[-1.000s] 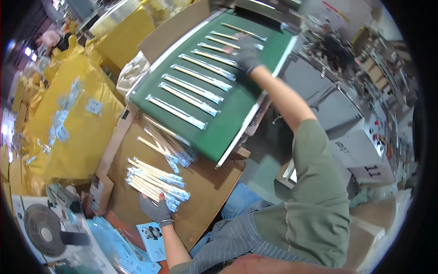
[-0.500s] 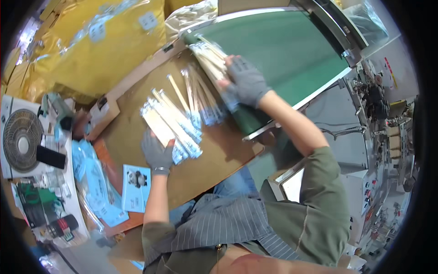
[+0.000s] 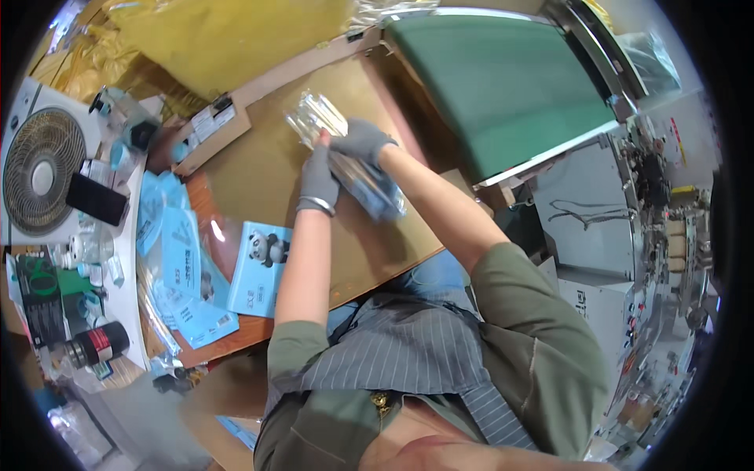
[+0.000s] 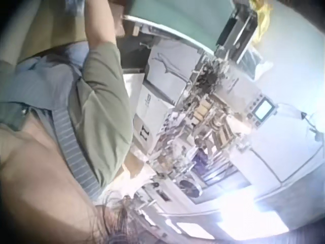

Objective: Packing bundles of wooden sticks into plastic bags and placing them in boxes.

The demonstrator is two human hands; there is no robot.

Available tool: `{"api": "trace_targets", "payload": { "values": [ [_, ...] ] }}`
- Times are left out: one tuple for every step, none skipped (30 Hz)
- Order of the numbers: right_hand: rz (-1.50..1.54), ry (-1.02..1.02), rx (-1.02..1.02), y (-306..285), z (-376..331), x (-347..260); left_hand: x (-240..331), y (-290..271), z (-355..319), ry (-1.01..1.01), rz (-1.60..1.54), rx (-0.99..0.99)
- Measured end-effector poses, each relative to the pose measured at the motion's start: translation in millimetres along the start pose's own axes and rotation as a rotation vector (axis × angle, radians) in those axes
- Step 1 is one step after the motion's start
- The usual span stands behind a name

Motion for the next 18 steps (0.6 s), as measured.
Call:
{"api": "trace_targets", "payload": {
  "values": [
    [0.096, 0.03, -0.094, 13.9, -8.1, 0.1, 0.0, -21.1, 1.6, -0.039, 0.073, 0.082],
    [0.374, 0.023, -0.101, 22.2, -3.7, 22.7, 1.6, -11.8, -2.9, -0.049, 0.227, 0.102],
    [0.658, 0.013, -0.11, 33.9, 0.3, 45.0, 7.5, -0.1, -15.9, -0.058, 0.384, 0.129],
    [0.664, 0.01, -0.143, 41.9, -7.6, 32.5, 19.0, 2.7, -33.2, 0.09, 0.352, 0.117],
    [0.808, -0.02, -0.135, 39.9, -24.6, 4.3, 33.8, 4.4, -50.1, 0.247, 0.321, 0.103],
    [0.95, -0.045, -0.11, 29.9, -41.3, -20.2, 45.4, 6.7, -61.7, 0.277, 0.354, 0.091],
    [0.948, -0.046, -0.112, 19.2, -57.5, -36.7, 50.9, 9.5, -68.5, 0.279, 0.352, 0.093],
    [1.02, -0.201, -0.048, 3.5, -77.7, -58.2, 62.2, 18.3, -81.7, 0.456, 0.471, -0.028],
    [1.089, -0.349, 0.027, -10.3, -96.5, -69.9, 69.5, 28.6, -98.8, 0.622, 0.589, -0.157],
    [1.092, -0.348, 0.023, -19.0, -108.9, -71.5, 78.2, 33.8, -115.8, 0.621, 0.591, -0.152],
    [1.085, -0.349, -0.186, -19.6, -118.6, -71.6, 80.9, 39.0, -129.0, 0.474, 0.551, -0.292],
    [1.072, -0.349, -0.394, -17.2, -127.5, -69.9, 77.8, 41.7, -137.9, 0.325, 0.504, -0.43],
    [1.076, -0.338, -0.401, -15.4, -128.3, -60.7, 73.0, 35.4, -139.0, 0.316, 0.5, -0.42],
    [0.945, -0.502, -0.313, -17.8, -129.8, -53.8, 66.8, 29.5, -140.0, 0.349, 0.517, -0.421],
    [0.808, -0.658, -0.227, -21.4, -136.4, -56.1, 59.6, 24.3, -139.8, 0.38, 0.531, -0.42],
    [0.967, -0.71, -0.168, -13.7, -145.6, -59.4, 50.3, 19.7, -137.0, 0.377, 0.722, -0.404],
    [0.976, -0.699, -0.184, -10.6, -159.3, -67.1, 49.0, 20.1, -144.2, 0.368, 0.721, -0.385],
    [0.918, -0.47, -0.194, -7.2, -163.1, -71.0, 47.2, 22.3, -146.7, 0.279, 0.818, -0.393]
  ]
}}
Point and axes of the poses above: each hand's wrist, its own z-axis towards the middle knuckle, its own y-axis out of the palm, x = y × z, the point moved 4 cm from there along z, towards the middle knuckle, and after that the axes turned 1 degree about -x, right-handed, at the moved point
